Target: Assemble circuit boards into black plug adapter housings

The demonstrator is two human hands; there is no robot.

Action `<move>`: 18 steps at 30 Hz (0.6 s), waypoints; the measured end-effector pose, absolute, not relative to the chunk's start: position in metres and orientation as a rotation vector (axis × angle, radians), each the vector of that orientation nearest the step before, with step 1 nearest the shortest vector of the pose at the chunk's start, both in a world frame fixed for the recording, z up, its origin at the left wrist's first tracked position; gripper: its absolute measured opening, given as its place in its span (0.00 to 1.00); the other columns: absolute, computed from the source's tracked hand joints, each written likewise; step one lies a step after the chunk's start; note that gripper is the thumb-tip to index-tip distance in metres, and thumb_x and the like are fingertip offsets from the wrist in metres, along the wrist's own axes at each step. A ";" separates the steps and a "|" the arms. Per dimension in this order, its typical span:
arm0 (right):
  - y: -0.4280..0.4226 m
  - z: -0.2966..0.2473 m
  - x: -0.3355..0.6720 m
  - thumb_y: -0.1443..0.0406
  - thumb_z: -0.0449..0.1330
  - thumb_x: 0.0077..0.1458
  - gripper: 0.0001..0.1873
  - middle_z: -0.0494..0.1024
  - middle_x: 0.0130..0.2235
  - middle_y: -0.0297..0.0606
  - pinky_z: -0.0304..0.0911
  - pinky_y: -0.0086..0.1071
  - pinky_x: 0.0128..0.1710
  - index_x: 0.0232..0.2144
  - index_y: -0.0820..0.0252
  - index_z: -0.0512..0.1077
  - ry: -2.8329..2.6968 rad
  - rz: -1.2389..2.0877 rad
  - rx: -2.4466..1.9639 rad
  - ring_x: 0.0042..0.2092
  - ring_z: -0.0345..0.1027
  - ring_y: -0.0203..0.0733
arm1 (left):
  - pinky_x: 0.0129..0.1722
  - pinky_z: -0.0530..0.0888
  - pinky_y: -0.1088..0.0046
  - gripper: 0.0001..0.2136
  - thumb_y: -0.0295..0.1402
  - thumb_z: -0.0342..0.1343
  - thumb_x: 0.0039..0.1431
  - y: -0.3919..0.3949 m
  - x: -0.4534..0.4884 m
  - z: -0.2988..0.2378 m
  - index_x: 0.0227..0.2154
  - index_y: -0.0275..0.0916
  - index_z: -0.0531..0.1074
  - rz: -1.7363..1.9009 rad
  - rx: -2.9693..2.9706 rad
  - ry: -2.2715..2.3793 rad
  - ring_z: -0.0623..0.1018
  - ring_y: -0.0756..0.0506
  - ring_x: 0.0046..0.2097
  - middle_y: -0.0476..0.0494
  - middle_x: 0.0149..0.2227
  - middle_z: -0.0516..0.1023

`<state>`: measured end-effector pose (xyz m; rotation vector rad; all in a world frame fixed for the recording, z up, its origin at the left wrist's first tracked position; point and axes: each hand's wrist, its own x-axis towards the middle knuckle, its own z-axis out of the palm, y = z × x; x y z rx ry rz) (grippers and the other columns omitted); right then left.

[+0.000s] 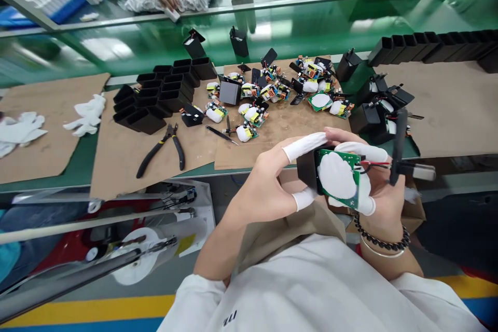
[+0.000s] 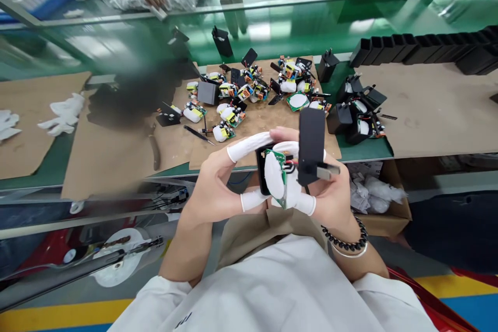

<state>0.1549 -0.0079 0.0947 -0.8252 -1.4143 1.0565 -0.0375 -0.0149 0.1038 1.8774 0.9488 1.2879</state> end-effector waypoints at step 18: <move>-0.014 0.106 0.156 0.57 0.82 0.39 0.27 0.81 0.61 0.32 0.73 0.45 0.63 0.45 0.39 0.84 -1.366 1.169 -0.880 0.64 0.74 0.55 | 0.65 0.77 0.62 0.34 0.21 0.62 0.47 -0.015 -0.041 0.105 0.61 0.37 0.76 1.280 1.941 0.954 0.81 0.37 0.62 0.41 0.62 0.81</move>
